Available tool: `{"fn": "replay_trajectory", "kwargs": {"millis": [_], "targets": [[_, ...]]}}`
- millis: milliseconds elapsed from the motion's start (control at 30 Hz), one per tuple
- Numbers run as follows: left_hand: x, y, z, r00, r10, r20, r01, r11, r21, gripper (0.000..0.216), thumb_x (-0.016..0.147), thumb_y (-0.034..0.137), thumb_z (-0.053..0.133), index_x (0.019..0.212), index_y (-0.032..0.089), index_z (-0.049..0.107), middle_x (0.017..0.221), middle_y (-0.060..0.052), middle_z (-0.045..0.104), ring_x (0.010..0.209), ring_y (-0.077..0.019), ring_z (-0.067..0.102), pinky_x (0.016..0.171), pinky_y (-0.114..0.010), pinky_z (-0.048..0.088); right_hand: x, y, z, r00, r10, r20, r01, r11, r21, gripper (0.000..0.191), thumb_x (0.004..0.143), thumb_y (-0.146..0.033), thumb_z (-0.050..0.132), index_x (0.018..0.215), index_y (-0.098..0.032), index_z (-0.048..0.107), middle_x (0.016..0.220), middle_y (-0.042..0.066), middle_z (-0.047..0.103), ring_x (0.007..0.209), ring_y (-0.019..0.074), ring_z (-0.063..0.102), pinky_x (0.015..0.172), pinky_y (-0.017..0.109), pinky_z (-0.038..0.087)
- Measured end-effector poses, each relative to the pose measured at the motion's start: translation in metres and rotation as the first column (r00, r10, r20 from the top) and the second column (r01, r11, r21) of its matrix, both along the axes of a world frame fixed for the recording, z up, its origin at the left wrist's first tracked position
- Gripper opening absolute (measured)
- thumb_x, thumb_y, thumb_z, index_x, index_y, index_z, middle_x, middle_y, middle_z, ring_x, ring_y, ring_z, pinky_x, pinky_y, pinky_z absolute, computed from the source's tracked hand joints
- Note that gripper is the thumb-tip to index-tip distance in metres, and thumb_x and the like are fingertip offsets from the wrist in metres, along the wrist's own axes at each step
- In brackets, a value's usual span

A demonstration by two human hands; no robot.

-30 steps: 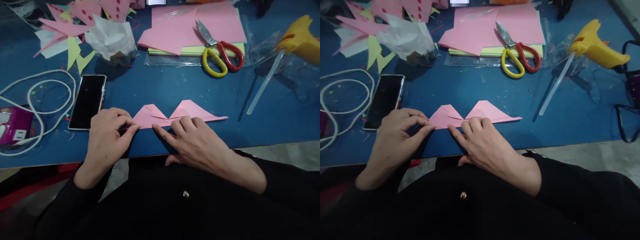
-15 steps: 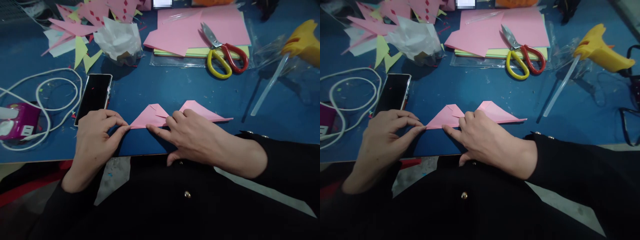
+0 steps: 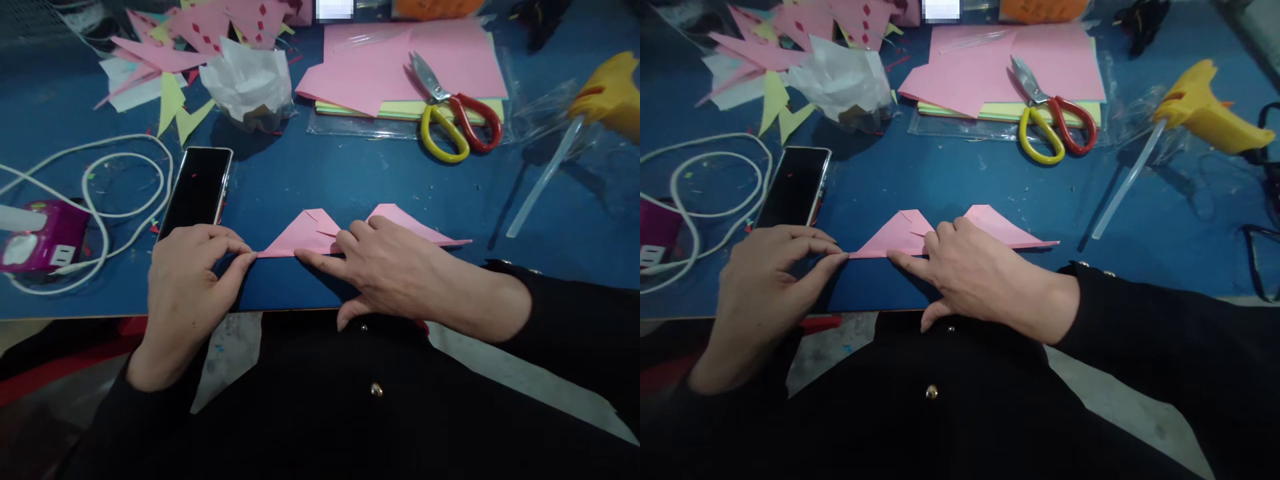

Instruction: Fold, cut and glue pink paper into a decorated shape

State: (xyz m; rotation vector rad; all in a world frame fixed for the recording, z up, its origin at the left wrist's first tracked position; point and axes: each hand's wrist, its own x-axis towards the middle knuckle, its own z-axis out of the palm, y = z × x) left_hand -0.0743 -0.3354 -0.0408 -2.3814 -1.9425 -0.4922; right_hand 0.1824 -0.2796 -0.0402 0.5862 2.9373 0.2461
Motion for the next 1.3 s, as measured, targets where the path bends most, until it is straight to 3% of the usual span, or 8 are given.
{"fn": "replay_trajectory", "kwargs": {"millis": [67, 133, 233, 400, 567, 767, 967, 1300], "targets": [[0.007, -0.01, -0.002, 0.997, 0.07, -0.034, -0.064, 0.988, 0.137, 0.017, 0.093, 0.027, 0.063, 0.101, 0.016, 0.073, 0.103, -0.011, 0.074, 0.1, -0.0311, 0.067, 0.088, -0.046, 0.05, 0.0, -0.001, 0.001, 1.0, -0.002, 0.009, 0.002, 1.0, -0.007, 0.103, 0.081, -0.089, 0.031, 0.157, -0.019, 0.03, 0.095, 0.011, 0.066, 0.073, 0.0213, 0.051, 0.065, 0.035, 0.02], [0.017, -0.02, -0.005, 0.998, -0.006, -0.068, 0.024, 0.962, 0.271, 0.026, 0.089, 0.02, 0.066, 0.115, 0.015, 0.07, 0.11, -0.012, 0.074, 0.102, -0.0315, 0.068, 0.091, -0.046, 0.05, 0.001, -0.001, 0.0, 1.0, -0.002, 0.004, 0.002, 1.0, -0.005, 0.104, 0.081, -0.089, 0.03, 0.158, -0.019, 0.03, 0.095, 0.011, 0.065, 0.074, 0.0216, 0.05, 0.065, 0.035, 0.019], [0.032, -0.028, -0.012, 0.961, -0.229, -0.156, 0.259, 0.942, 0.212, 0.038, 0.089, 0.019, 0.065, 0.127, 0.013, 0.064, 0.119, -0.012, 0.075, 0.108, -0.0305, 0.069, 0.094, -0.044, 0.05, 0.001, -0.001, -0.003, 1.0, 0.002, -0.013, -0.002, 1.0, 0.016, 0.104, 0.081, -0.09, 0.03, 0.157, -0.02, 0.029, 0.095, 0.011, 0.065, 0.073, 0.0215, 0.05, 0.065, 0.035, 0.017], [0.045, -0.03, -0.025, 0.925, -0.28, -0.258, 0.322, 0.936, 0.14, 0.055, 0.097, 0.037, 0.057, 0.136, -0.001, 0.054, 0.133, -0.02, 0.066, 0.124, -0.0334, 0.062, 0.106, -0.047, 0.042, 0.002, -0.002, -0.006, 0.999, 0.0, -0.036, 0.002, 0.999, 0.054, 0.105, 0.081, -0.09, 0.028, 0.156, -0.016, 0.03, 0.091, 0.01, 0.064, 0.071, 0.0212, 0.048, 0.064, 0.036, 0.015], [0.043, -0.036, -0.027, 0.922, -0.255, -0.291, 0.298, 0.948, 0.115, 0.066, 0.101, 0.051, 0.045, 0.139, -0.003, 0.052, 0.139, -0.023, 0.061, 0.128, -0.0361, 0.059, 0.114, -0.053, 0.033, 0.003, -0.003, -0.006, 0.999, -0.002, -0.045, 0.005, 0.999, 0.052, 0.101, 0.083, -0.088, 0.025, 0.155, -0.018, 0.033, 0.091, 0.01, 0.063, 0.071, 0.0218, 0.048, 0.064, 0.036, 0.014], [0.024, -0.045, -0.023, 0.947, -0.15, -0.284, 0.178, 0.981, 0.075, 0.061, 0.1, 0.047, 0.05, 0.145, 0.006, 0.049, 0.144, -0.018, 0.058, 0.133, -0.0392, 0.055, 0.117, -0.06, 0.026, 0.004, -0.004, -0.006, 0.999, -0.015, -0.046, 0.016, 1.0, 0.022, 0.097, 0.085, -0.085, 0.022, 0.157, -0.02, 0.031, 0.093, 0.011, 0.062, 0.072, 0.021, 0.046, 0.065, 0.036, 0.014], [0.019, -0.051, -0.025, 0.959, -0.099, -0.266, 0.12, 0.99, 0.067, 0.061, 0.099, 0.044, 0.051, 0.149, 0.008, 0.045, 0.147, -0.017, 0.055, 0.138, -0.0406, 0.049, 0.116, -0.062, 0.027, 0.007, -0.007, -0.011, 0.995, -0.024, -0.092, 0.028, 0.999, 0.042, 0.098, 0.085, -0.085, 0.02, 0.155, -0.019, 0.034, 0.094, 0.011, 0.06, 0.075, 0.0229, 0.047, 0.066, 0.035, 0.017], [0.021, -0.052, -0.022, 0.973, -0.053, -0.223, 0.079, 0.991, 0.111, 0.055, 0.097, 0.042, 0.054, 0.143, 0.011, 0.053, 0.141, -0.017, 0.061, 0.138, -0.0409, 0.049, 0.116, -0.065, 0.026, 0.042, -0.035, -0.019, 0.95, -0.251, -0.186, 0.263, 0.964, 0.043, 0.093, 0.09, -0.079, 0.017, 0.148, -0.013, 0.048, 0.087, 0.011, 0.057, 0.077, 0.0253, 0.045, 0.073, 0.037, 0.026]]}}
